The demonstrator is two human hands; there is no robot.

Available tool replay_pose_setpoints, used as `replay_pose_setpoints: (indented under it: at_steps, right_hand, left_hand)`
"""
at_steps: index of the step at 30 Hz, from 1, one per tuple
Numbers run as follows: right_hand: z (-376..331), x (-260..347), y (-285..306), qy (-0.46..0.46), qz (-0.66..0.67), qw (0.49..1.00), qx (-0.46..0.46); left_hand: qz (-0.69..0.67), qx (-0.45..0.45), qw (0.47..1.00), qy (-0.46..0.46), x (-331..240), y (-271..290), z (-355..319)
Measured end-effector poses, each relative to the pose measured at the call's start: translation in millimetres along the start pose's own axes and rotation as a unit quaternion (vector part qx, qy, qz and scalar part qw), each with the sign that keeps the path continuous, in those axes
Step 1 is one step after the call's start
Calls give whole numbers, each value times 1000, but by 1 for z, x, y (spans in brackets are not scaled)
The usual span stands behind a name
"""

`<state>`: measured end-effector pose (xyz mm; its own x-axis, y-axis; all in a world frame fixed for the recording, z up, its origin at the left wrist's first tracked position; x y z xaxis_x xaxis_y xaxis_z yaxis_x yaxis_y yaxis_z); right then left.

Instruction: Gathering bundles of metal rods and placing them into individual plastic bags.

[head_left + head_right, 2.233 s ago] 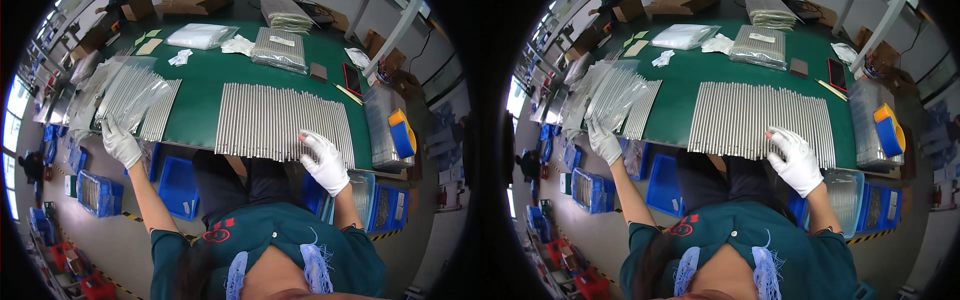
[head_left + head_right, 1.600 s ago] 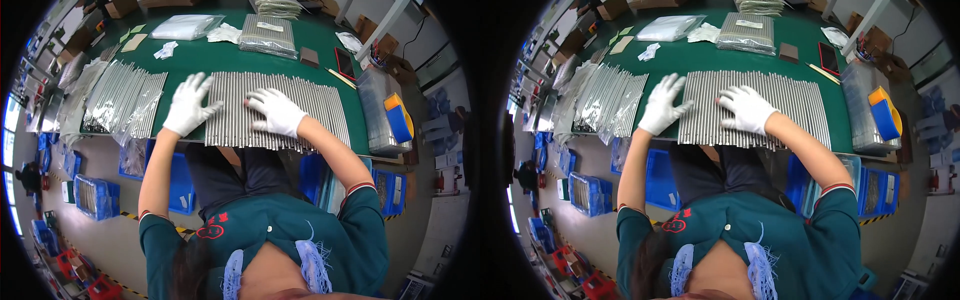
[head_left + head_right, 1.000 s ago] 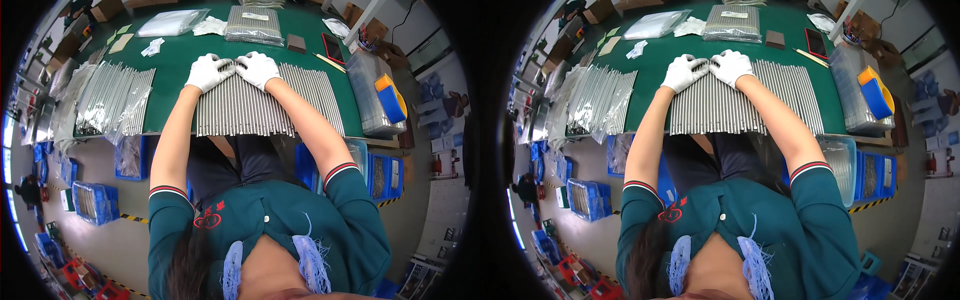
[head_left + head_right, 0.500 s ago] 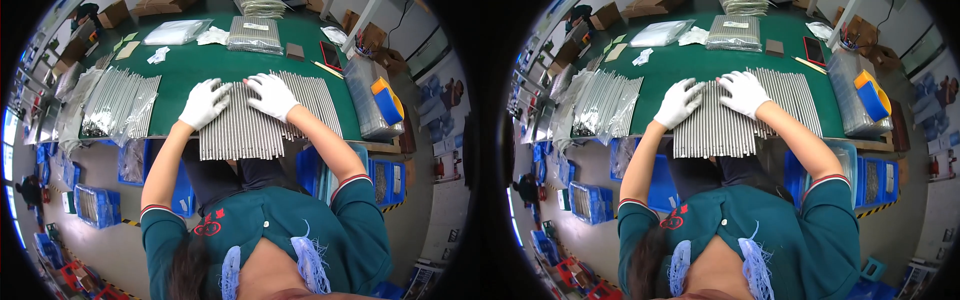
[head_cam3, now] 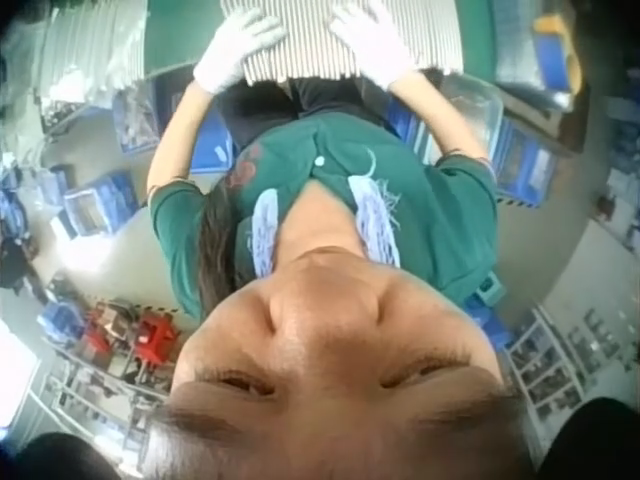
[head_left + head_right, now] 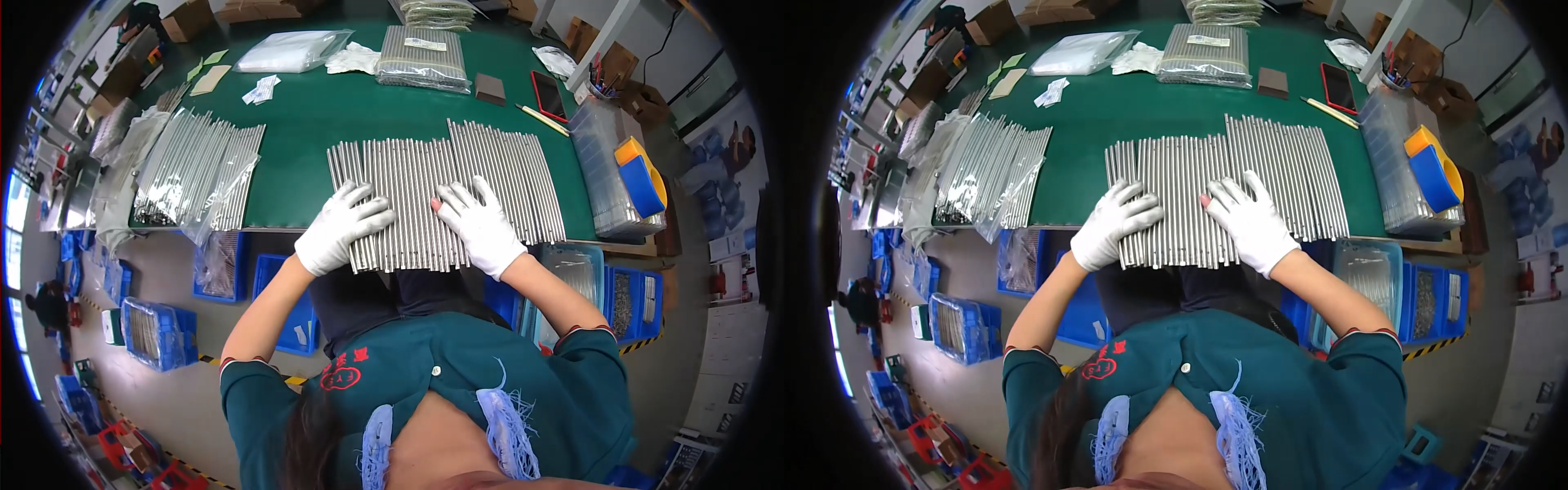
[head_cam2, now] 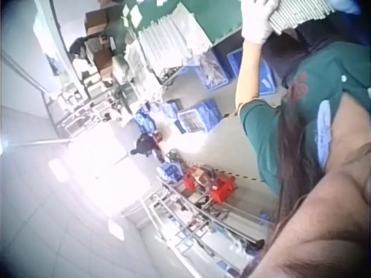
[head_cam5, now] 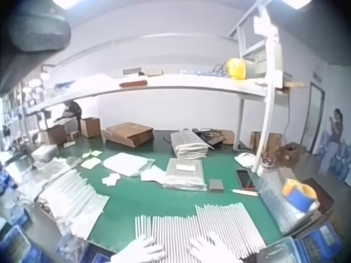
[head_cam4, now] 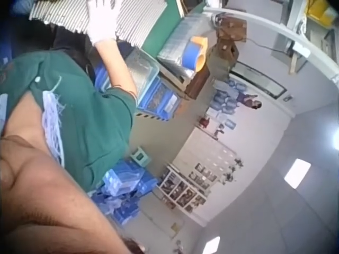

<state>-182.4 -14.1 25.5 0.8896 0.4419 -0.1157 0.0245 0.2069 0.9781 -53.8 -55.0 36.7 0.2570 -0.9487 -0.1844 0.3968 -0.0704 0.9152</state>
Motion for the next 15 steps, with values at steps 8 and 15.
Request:
replay_pose_setpoints:
  at_steps: [8,15]
  right_hand:
    - [12,14,7,50,43,998,-15]
    - [42,-13,38,-5,647,762,30]
  left_hand:
    - [-72,-169,975,-121,-62,-4,40]
    - [-254,-268,924,-99,-50,80,64]
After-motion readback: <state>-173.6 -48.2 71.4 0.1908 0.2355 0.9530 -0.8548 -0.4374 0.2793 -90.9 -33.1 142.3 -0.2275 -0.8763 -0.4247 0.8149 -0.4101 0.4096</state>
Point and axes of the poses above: each hand's wrist, its own z-axis towards the middle knuckle, its own y-axis out of the back of the hand, x = y × z, the point moved 10 cm from there along z, towards the middle knuckle, and after that the axes turned 2 degrees about y, right-handed, at the moved point
